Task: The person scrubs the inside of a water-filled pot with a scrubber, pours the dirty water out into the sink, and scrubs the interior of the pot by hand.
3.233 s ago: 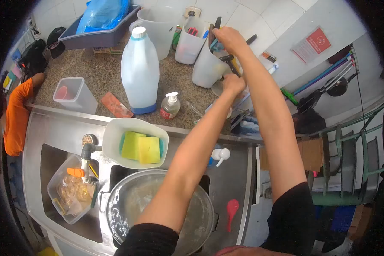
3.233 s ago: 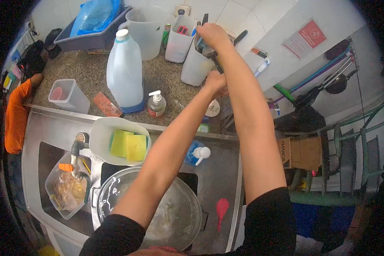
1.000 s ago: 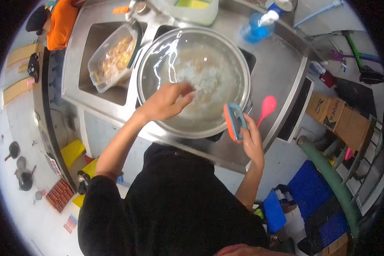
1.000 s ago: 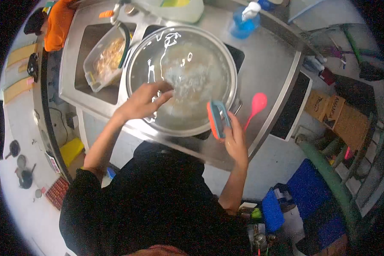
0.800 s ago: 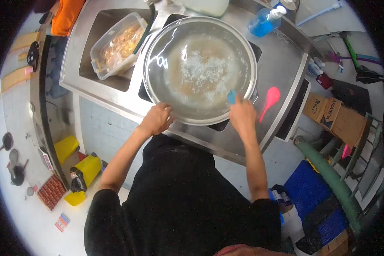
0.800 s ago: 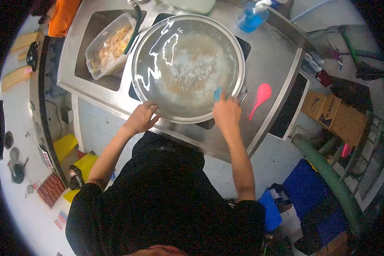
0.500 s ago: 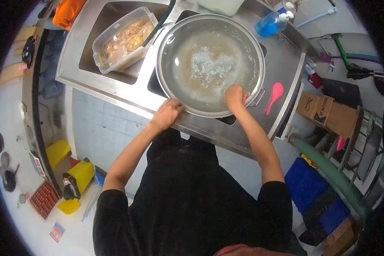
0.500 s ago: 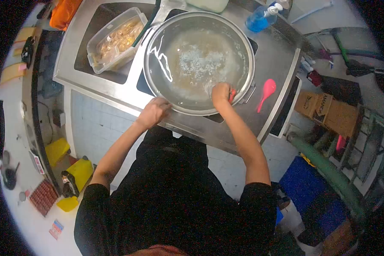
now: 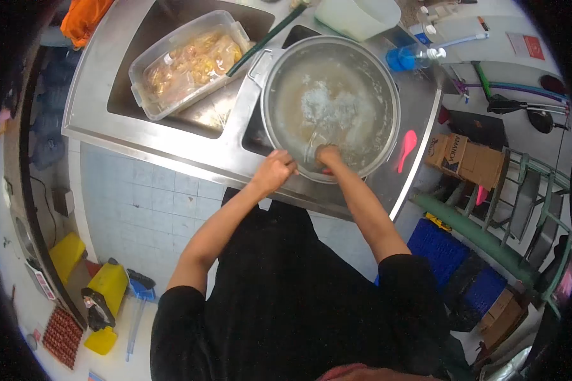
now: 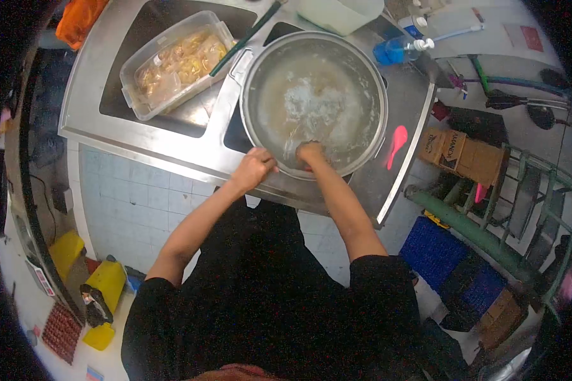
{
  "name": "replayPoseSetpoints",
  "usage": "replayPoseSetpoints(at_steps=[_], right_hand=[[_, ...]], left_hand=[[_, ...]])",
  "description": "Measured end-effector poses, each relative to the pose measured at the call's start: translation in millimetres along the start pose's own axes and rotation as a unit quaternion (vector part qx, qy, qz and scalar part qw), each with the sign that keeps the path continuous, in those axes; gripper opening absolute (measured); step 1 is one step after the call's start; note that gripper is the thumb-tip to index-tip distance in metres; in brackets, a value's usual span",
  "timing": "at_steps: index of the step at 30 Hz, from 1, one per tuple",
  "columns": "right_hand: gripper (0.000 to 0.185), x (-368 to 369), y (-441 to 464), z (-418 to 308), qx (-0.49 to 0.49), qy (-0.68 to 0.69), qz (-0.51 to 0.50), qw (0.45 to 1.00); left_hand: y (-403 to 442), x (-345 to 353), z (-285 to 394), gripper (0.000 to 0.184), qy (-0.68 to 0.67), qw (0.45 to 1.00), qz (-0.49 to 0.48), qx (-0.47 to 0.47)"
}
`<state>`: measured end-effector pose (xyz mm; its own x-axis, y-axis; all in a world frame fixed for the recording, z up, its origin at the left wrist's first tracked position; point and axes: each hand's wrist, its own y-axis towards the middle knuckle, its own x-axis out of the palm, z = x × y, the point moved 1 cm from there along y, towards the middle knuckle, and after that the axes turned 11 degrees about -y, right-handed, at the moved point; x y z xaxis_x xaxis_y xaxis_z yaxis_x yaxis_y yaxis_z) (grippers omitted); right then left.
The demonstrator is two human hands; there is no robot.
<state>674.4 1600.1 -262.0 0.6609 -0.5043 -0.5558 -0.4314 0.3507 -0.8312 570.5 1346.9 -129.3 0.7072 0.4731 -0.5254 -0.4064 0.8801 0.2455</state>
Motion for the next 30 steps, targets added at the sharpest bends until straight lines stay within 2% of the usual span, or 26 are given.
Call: replayPoseSetpoints(at_steps=[2, 4, 9, 10, 12, 15, 18, 20, 22, 24, 28, 30], right_hand=[[0.028, -5.8, -2.3, -22.1, -0.140, -0.086, -0.049, 0.985], [0.029, -14.2, 10.2, -44.4, -0.179, -0.107, -0.089, 0.974], [0.029, -20.8, 75.6, -116.6, -0.023, 0.019, -0.172, 0.985], [0.025, -32.2, 71.3, -128.1, -0.016, 0.107, -0.138, 0.984], [0.020, -61.3, 59.3, -144.2, 0.001, 0.279, -0.068, 0.958], [0.016, -103.8, 60.7, -164.4, 0.028, 0.348, -0.127, 0.929], [0.014, -89.9, 124.3, -154.2, 0.078, 0.527, -0.163, 0.830], [0.015, -147.8, 59.4, -191.0, 0.105, 0.693, -0.123, 0.703], [0.012, -159.1, 70.5, -194.3, 0.090, 0.801, -0.093, 0.585], [0.014, -163.3, 99.9, -180.4, 0.113, 0.829, -0.081, 0.541], [0.022, -149.4, 242.5, -155.5, 0.076, 0.867, -0.029, 0.491], [0.021, -162.4, 242.9, -144.1, 0.061, 0.902, 0.003, 0.427]], left_hand=[[1.4, -4.1, 1.4, 0.010, -0.006, 1.000, -0.001, 0.000], [2.4, -2.4, 2.2, 0.011, 0.000, 1.000, 0.009, 0.004], [9.8, -6.0, -6.3, 0.015, -0.034, 0.999, -0.004, 0.020], [14.1, -10.9, -4.3, 0.017, -0.031, 0.999, -0.007, 0.029], [17.5, -13.0, -4.0, 0.020, -0.001, 0.994, -0.107, -0.013], [16.1, -4.2, -11.8, 0.021, 0.037, 0.979, -0.198, -0.023], [14.3, 6.3, -16.5, 0.023, 0.080, 0.965, -0.250, -0.014], [11.7, 16.7, -23.4, 0.027, 0.109, 0.964, -0.244, 0.009], [26.5, 0.5, -12.3, 0.031, 0.091, 0.953, -0.290, -0.016], [39.0, -9.7, -3.3, 0.037, 0.081, 0.934, -0.343, -0.057], [63.1, -8.7, 4.6, 0.057, 0.091, 0.888, -0.428, -0.143], [72.4, -2.9, 2.2, 0.070, 0.093, 0.865, -0.461, -0.174]])
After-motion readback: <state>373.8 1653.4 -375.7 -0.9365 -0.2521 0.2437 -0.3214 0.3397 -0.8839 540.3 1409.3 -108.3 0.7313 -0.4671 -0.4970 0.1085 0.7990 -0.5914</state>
